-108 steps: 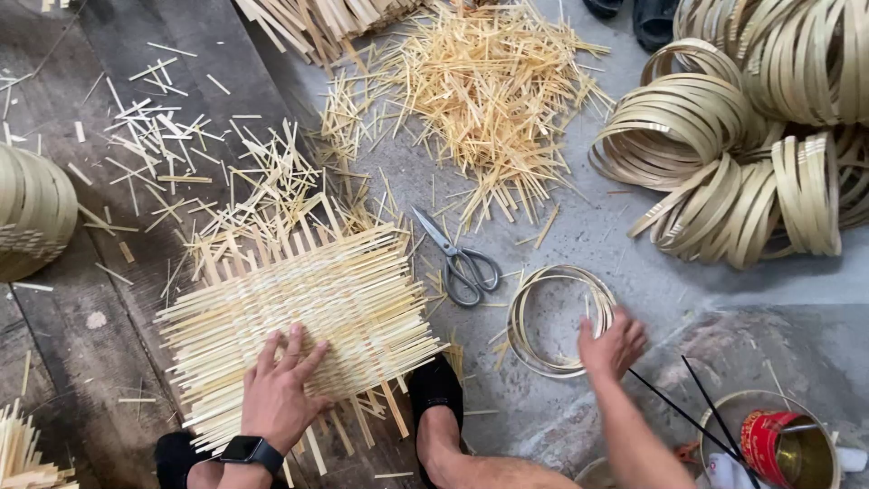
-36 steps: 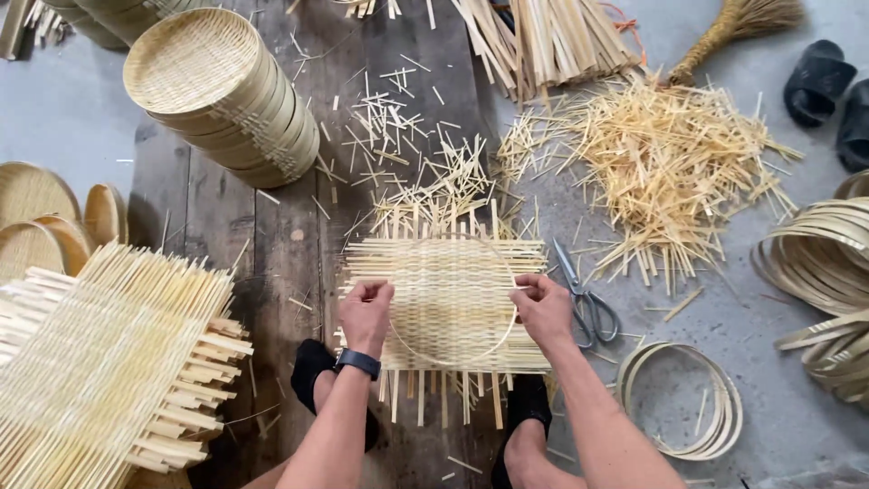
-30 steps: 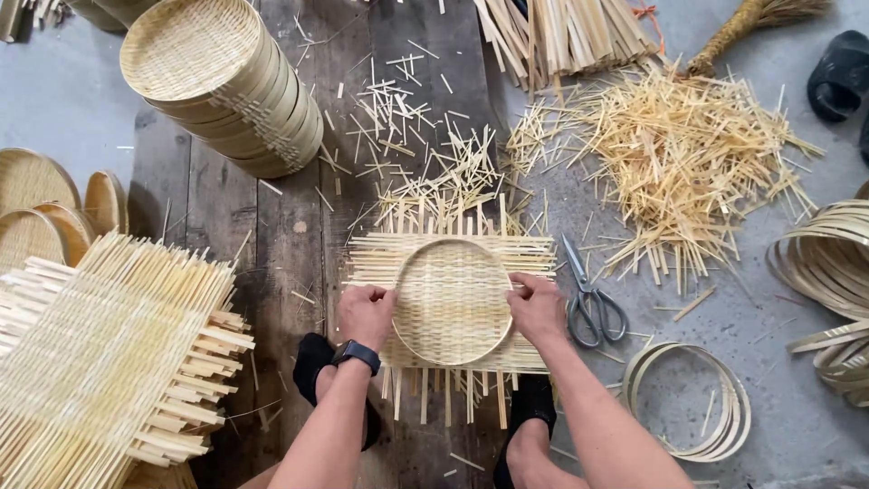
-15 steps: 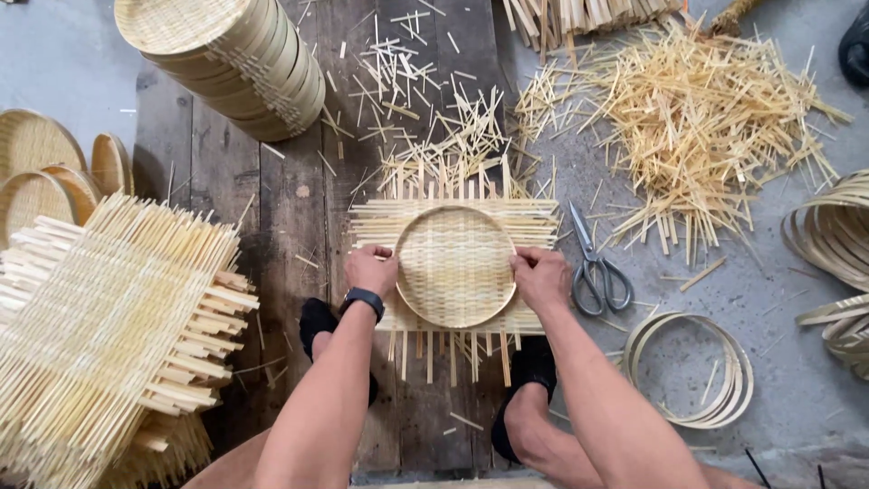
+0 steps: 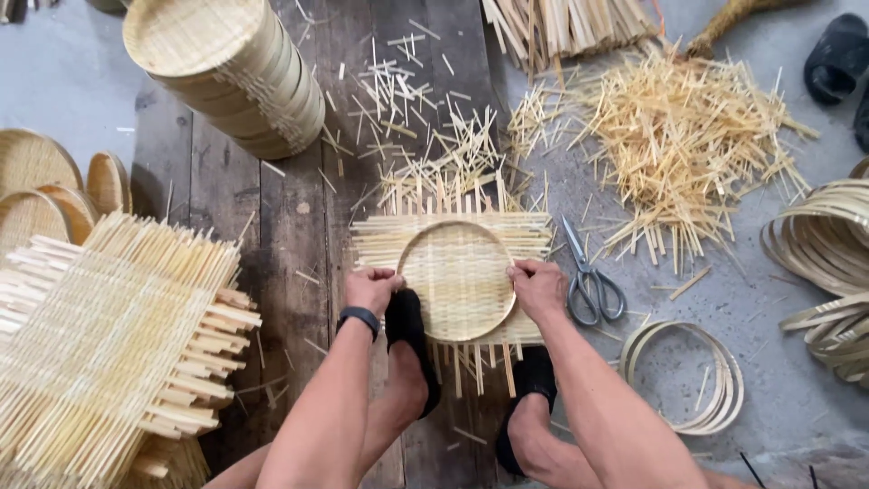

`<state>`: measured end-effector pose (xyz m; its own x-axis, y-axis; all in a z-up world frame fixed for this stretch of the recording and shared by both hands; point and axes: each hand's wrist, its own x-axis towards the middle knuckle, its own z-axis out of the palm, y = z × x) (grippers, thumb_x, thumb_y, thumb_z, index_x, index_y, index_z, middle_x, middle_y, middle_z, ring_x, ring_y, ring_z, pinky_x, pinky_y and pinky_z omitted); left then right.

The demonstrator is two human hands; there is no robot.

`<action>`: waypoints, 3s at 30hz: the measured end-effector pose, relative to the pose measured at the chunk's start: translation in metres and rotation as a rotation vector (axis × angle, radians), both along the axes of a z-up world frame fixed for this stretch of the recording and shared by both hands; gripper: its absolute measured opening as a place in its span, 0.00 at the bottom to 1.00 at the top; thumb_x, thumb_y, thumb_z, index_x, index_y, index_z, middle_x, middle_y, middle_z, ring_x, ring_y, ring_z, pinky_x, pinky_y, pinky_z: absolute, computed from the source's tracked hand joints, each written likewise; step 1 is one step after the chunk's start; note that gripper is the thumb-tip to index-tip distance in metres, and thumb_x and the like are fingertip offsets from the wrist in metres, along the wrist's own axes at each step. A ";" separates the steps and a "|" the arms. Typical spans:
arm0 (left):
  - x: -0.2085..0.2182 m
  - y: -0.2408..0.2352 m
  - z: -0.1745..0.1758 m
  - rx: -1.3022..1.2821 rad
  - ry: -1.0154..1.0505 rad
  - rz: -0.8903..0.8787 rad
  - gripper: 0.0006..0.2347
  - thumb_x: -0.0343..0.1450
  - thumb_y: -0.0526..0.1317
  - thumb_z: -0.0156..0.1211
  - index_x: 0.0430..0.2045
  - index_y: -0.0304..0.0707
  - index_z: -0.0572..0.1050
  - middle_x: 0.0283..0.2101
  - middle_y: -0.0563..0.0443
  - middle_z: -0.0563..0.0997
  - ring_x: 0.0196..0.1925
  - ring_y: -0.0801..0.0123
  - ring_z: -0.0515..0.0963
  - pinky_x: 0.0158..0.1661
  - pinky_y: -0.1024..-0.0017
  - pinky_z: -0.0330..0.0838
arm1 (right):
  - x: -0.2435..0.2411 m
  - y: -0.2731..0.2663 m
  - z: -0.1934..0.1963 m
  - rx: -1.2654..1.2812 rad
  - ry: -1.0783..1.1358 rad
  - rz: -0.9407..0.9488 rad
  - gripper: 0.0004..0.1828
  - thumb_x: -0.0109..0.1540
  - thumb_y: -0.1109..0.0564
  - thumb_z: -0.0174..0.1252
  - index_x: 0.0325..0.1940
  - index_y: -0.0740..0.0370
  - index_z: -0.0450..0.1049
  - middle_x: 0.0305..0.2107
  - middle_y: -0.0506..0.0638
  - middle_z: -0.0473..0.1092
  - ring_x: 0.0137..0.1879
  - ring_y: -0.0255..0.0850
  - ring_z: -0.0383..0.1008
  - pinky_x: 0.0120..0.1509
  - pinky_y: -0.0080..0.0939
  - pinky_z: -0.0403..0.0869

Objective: The person sits on the floor assembling woven bamboo steamer baskets. They press a woven bamboo mat flat, fit a bent bamboo rim ring around it, shape the assembly over a round wooden mold, trim off excess bamboo strips with scissors, and stack the finished basket with others.

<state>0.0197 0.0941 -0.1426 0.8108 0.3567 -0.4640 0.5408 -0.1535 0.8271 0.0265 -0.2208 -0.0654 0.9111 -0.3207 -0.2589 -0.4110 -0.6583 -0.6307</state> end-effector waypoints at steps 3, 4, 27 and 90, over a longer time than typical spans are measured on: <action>0.004 -0.006 0.032 0.152 0.132 -0.010 0.09 0.59 0.36 0.78 0.29 0.37 0.86 0.31 0.48 0.87 0.33 0.70 0.85 0.40 0.69 0.77 | 0.010 -0.002 -0.004 -0.032 0.024 -0.012 0.16 0.55 0.48 0.70 0.44 0.55 0.85 0.34 0.55 0.80 0.41 0.46 0.81 0.50 0.43 0.76; 0.005 -0.007 0.027 0.147 0.140 -0.013 0.09 0.59 0.36 0.78 0.29 0.37 0.86 0.31 0.48 0.87 0.33 0.70 0.85 0.40 0.69 0.77 | 0.005 -0.007 -0.014 -0.037 0.032 -0.014 0.16 0.55 0.48 0.70 0.44 0.55 0.85 0.34 0.55 0.80 0.41 0.46 0.81 0.50 0.43 0.76; 0.041 -0.014 0.110 0.581 0.048 -0.467 0.13 0.66 0.43 0.68 0.42 0.42 0.83 0.48 0.43 0.83 0.52 0.55 0.79 0.57 0.60 0.69 | 0.001 0.045 0.085 -0.293 -0.277 0.569 0.35 0.54 0.47 0.69 0.59 0.68 0.70 0.52 0.63 0.71 0.62 0.56 0.69 0.68 0.53 0.66; -0.087 -0.093 0.062 0.825 -0.603 -1.108 0.17 0.64 0.33 0.63 0.48 0.43 0.73 0.50 0.48 0.75 0.57 0.54 0.71 0.55 0.58 0.69 | -0.059 -0.208 -0.108 -0.402 -0.072 0.210 0.26 0.52 0.47 0.70 0.51 0.60 0.78 0.44 0.62 0.75 0.54 0.60 0.74 0.57 0.53 0.72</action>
